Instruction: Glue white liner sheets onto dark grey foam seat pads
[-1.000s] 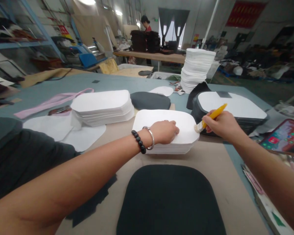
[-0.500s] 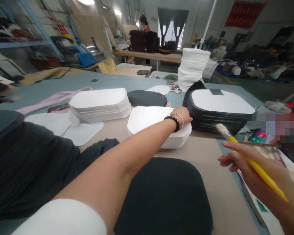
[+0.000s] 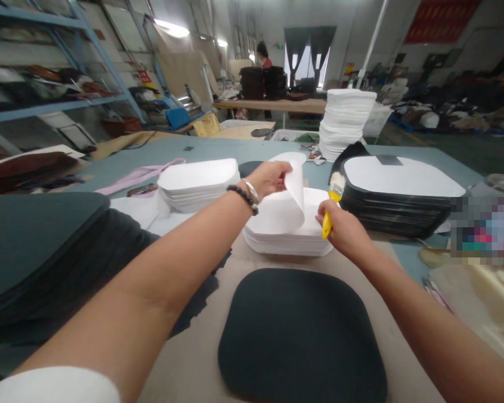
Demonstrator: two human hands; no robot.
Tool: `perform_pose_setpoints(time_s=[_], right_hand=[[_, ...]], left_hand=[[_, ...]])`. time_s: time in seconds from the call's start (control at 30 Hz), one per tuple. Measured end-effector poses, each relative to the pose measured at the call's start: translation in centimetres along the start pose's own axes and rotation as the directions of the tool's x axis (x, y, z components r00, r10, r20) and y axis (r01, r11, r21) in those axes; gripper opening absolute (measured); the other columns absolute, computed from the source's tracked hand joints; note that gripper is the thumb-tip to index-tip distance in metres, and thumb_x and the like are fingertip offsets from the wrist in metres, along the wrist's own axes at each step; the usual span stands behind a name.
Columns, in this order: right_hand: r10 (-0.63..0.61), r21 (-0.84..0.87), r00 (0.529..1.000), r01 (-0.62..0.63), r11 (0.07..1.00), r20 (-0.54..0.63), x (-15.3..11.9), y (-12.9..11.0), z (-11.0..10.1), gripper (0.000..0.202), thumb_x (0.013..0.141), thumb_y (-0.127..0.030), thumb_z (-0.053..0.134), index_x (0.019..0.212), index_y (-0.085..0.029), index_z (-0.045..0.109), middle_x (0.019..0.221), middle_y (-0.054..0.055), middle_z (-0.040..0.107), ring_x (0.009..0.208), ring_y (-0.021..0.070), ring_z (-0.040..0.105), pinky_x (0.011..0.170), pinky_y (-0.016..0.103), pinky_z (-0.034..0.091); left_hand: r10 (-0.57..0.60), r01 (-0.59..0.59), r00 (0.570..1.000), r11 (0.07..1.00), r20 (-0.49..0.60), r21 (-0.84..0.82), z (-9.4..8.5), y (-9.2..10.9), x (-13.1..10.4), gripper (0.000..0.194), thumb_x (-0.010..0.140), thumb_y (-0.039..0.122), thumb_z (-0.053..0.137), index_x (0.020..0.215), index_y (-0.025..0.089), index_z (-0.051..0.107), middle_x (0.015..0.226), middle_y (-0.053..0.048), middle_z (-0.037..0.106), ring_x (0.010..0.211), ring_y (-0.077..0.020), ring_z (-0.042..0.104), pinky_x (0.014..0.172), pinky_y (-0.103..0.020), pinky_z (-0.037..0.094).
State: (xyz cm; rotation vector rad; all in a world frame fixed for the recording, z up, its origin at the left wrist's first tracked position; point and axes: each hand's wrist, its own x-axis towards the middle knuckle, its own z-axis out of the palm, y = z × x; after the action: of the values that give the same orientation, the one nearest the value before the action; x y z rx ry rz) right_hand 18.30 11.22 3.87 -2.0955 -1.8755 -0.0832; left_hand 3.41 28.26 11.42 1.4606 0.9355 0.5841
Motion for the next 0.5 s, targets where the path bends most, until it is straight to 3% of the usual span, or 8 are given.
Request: perform_pose_setpoints(time_s=[0.13,0.23,0.33,0.5], right_hand=[[0.013,-0.065,1.000,-0.012,0.998,0.019,0.9,-1.5,1.8,0.025,0.094,-0.032,0.063,0.113,-0.017,0.056,0.099,0.018,0.069,0.097,0.0327,0.064,0.074,0.035,0.043],[0.017,-0.073,1.000,-0.015,0.997,0.024,0.6,-1.7,2.2,0.025,0.093,-0.032,0.064,0.111,-0.017,0.057,0.101,0.020,0.067,0.099,0.0357,0.063,0.077,0.038,0.044],[0.021,-0.039,1.000,-0.020,0.999,0.018,0.5,-1.6,2.1,0.023,0.093,-0.034,0.062,0.109,-0.017,0.057,0.097,0.021,0.066,0.095,0.0371,0.063,0.077,0.042,0.045],[0.032,0.248,0.998,-0.020,0.969,-0.045,0.3,-2.7,1.3,0.020,0.094,-0.039,0.058,0.101,-0.023,0.049,0.094,0.014,0.067,0.094,0.0311,0.067,0.082,0.043,0.050]], left_hand=[[0.261,-0.275,0.961,0.911,-0.086,-0.307,-9.8,5.0,-5.3,0.019,0.079,0.010,0.057,0.097,0.016,0.062,0.084,-0.003,0.075,0.091,-0.0175,0.065,0.089,-0.034,0.057],[0.407,-0.438,0.899,0.846,-0.162,-0.305,-13.3,8.7,-9.7,0.018,0.082,0.009,0.050,0.095,0.014,0.062,0.079,-0.002,0.074,0.092,-0.0178,0.063,0.093,-0.033,0.056],[0.502,-0.535,0.845,0.782,-0.187,-0.320,-12.6,10.7,-12.7,0.019,0.090,0.009,0.042,0.095,0.014,0.060,0.080,-0.001,0.072,0.092,-0.0152,0.063,0.096,-0.033,0.055],[0.570,-0.566,0.812,0.718,-0.124,-0.405,-7.5,11.8,-14.8,0.025,0.098,0.010,0.037,0.085,0.012,0.058,0.081,-0.003,0.069,0.102,-0.0181,0.070,0.099,-0.037,0.056]])
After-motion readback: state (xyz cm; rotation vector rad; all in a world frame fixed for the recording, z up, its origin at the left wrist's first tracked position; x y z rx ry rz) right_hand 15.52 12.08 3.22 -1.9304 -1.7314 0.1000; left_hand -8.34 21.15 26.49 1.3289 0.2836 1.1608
